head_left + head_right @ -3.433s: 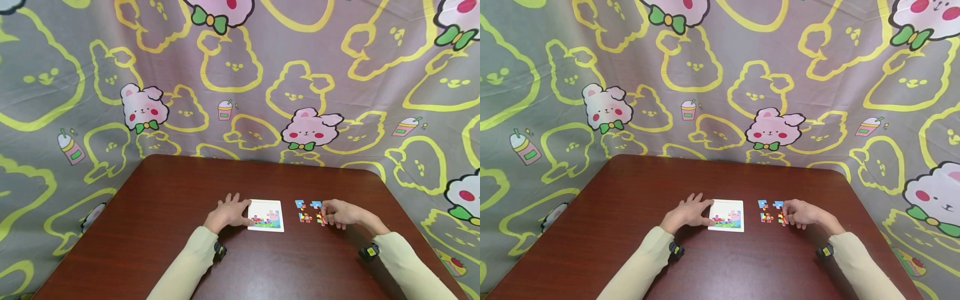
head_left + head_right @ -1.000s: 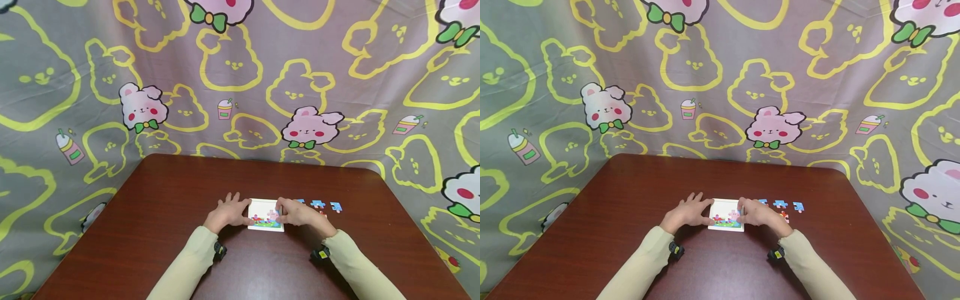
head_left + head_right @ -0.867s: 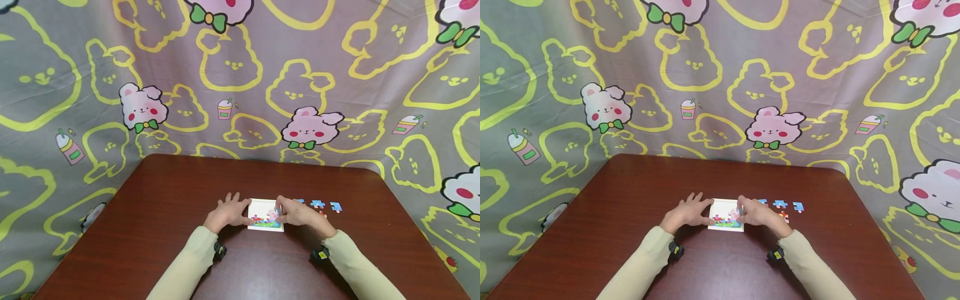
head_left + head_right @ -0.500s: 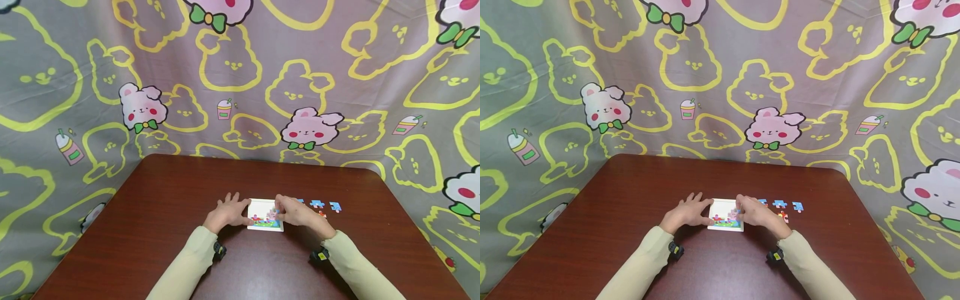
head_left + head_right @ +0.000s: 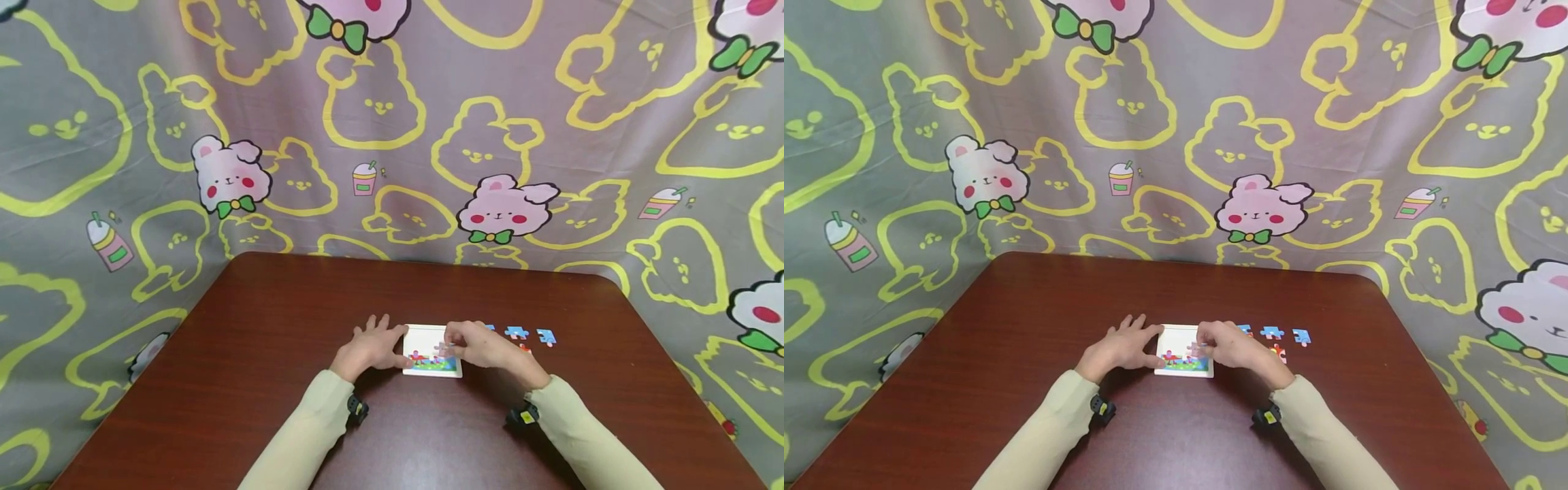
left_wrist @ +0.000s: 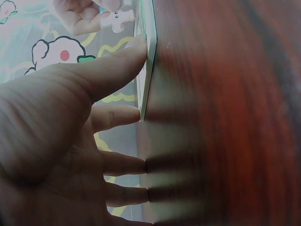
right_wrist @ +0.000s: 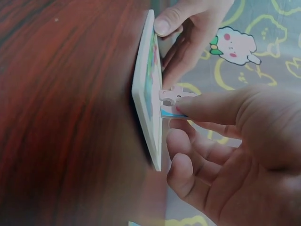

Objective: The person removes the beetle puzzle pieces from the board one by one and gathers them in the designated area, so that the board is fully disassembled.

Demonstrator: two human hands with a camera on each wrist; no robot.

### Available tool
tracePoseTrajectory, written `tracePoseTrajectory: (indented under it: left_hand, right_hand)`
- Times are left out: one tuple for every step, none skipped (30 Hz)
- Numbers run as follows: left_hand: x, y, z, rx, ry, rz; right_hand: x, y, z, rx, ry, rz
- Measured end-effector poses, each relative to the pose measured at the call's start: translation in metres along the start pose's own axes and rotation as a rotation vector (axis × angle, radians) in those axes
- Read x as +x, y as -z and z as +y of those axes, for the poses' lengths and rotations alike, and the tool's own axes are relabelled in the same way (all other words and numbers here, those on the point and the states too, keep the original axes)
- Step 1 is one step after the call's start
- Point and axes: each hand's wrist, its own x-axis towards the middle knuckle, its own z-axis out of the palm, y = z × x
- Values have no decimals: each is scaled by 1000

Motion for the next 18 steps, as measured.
tracePoseTrajectory:
  left_hand:
    - [0,0,0,0,-2,0]
    - [0,0,1,0,-4,-1]
    - [-1,1,1,-2,-4,-2]
    - [-1,1,2,-4,-5,-3]
    - [-1,1,2,-5,-7,-3]
    - [-1,1,2,-7,-9,-3]
    - [-1,1,2,-7,-9,-5]
    - [-2,2,2,-7,-10,-7]
    - [-2,1,2,-7,-11,-8]
    - [-2,1,2,-7,-13,-9]
    - [-2,1,2,-6,-15,-10]
    - [-2,1,2,-6,-15,-11]
    - [-3,1,2,-6,-14,-11]
    - [-3,1,1,-7,-13,-10]
    - [-3,1,1,-9,-11,-8]
    - [-3,1,1,-10,-8,-6]
    - [-3,1,1,-11,-6,-5]
    - [-3,1,0,-12,-4,-4]
  right_hand:
    - [-1,1,1,-2,8,4]
    - [-2,2,1,-2,11,9]
    - [-3,4,2,-3,13,12]
    - [-4,5,3,-3,16,15]
    - [-6,6,4,-2,18,18]
    - [-7,8,6,1,14,21]
    - [-9,9,7,6,9,23]
    - [-10,10,9,17,-2,21]
    - [-12,11,11,26,-7,17]
    - [-14,12,14,39,-11,13]
    - [-15,13,16,49,-17,8]
    - [-17,14,19,56,-21,4]
    - [-18,15,21,67,-24,-2]
    - [-20,17,24,77,-26,-9]
    - [-21,19,26,82,-23,-12]
    - [-23,20,28,86,-21,-14]
    - [-24,22,31,91,-21,-15]
    - [-25,24,33,94,-18,-16]
